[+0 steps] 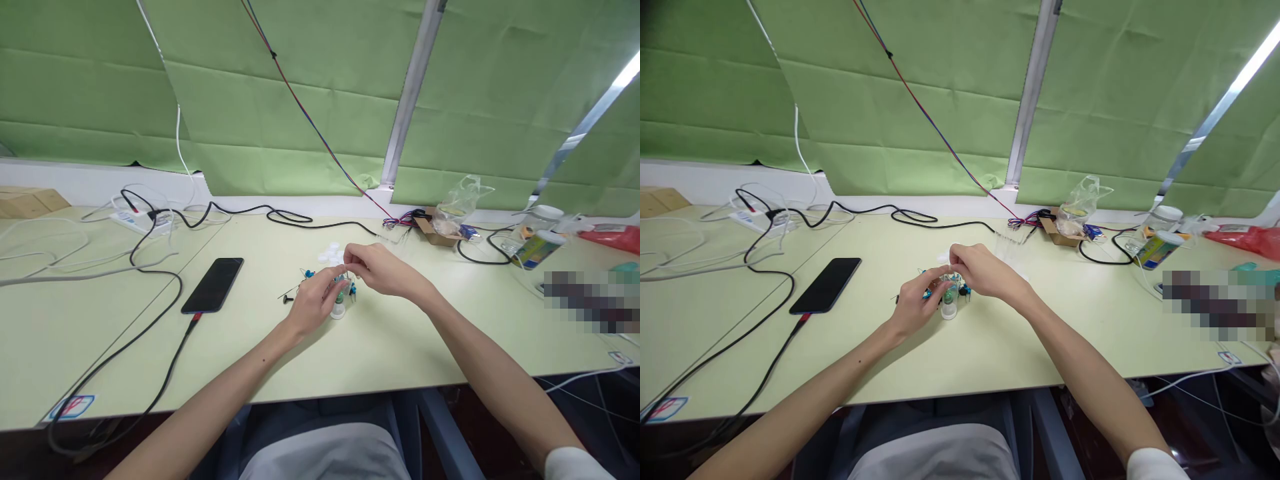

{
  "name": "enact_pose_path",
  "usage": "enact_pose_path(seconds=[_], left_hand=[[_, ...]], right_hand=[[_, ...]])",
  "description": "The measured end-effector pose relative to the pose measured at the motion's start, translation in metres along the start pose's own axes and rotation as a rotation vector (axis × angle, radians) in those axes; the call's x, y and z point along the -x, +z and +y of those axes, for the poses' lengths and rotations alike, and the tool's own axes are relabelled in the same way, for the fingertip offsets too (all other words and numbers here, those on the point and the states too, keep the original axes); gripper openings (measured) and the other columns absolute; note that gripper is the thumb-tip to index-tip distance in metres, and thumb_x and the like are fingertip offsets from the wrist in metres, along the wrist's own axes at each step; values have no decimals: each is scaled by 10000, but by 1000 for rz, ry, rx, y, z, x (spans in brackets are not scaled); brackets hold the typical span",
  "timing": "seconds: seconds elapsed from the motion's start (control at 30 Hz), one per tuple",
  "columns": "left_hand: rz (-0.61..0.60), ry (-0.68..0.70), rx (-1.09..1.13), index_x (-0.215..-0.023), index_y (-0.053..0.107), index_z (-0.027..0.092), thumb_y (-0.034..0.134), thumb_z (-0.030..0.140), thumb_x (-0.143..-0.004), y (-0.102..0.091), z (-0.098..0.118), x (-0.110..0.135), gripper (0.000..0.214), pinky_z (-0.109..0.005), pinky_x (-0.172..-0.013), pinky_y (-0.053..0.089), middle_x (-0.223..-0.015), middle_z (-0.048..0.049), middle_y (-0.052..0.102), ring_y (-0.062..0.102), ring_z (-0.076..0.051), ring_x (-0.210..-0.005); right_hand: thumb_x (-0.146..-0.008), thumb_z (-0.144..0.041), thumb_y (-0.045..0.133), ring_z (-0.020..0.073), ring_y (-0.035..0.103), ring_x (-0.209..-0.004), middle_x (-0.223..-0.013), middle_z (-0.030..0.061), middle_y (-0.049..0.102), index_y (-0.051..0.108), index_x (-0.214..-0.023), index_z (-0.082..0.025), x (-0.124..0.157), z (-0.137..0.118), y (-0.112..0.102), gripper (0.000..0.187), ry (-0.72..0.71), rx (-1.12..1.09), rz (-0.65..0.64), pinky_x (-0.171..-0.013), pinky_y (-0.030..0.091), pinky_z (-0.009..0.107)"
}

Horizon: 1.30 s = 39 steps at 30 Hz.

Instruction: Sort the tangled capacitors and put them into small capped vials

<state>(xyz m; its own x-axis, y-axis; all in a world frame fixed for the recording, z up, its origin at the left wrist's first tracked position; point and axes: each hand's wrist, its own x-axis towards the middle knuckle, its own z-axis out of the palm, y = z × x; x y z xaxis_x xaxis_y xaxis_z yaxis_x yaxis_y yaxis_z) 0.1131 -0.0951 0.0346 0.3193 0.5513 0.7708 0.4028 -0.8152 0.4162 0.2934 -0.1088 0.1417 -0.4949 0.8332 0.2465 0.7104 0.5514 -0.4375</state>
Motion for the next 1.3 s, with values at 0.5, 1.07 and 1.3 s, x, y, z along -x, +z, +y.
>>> enact_pose_path(seconds=[0.5,1.07,1.3], left_hand=[[-19,-2,51,-1157,618,226,495,282,-971,-1,2,-3,231,-260,-663,519,-944,-46,711,634,-130,-732],[-77,-36,92,-1008,638,207,467,258,-975,-14,7,-16,181,-274,-696,508,-949,-46,690,627,-145,-790],[-118,-42,101,-937,633,199,500,238,-956,-19,9,-22,139,-252,-646,484,-921,-36,681,613,-132,-754]], right_hand=[[-898,-125,475,121,459,-604,-662,-21,558,505,-801,-193,0,3,3,122,-45,20,30,-564,289,243],[-945,-409,509,153,603,-775,-1007,62,638,542,-1134,-210,19,11,18,277,55,-255,115,-688,482,293],[-721,-360,780,230,608,-1035,-1227,117,557,284,-1450,-238,23,15,56,891,151,-372,158,-892,508,402]])
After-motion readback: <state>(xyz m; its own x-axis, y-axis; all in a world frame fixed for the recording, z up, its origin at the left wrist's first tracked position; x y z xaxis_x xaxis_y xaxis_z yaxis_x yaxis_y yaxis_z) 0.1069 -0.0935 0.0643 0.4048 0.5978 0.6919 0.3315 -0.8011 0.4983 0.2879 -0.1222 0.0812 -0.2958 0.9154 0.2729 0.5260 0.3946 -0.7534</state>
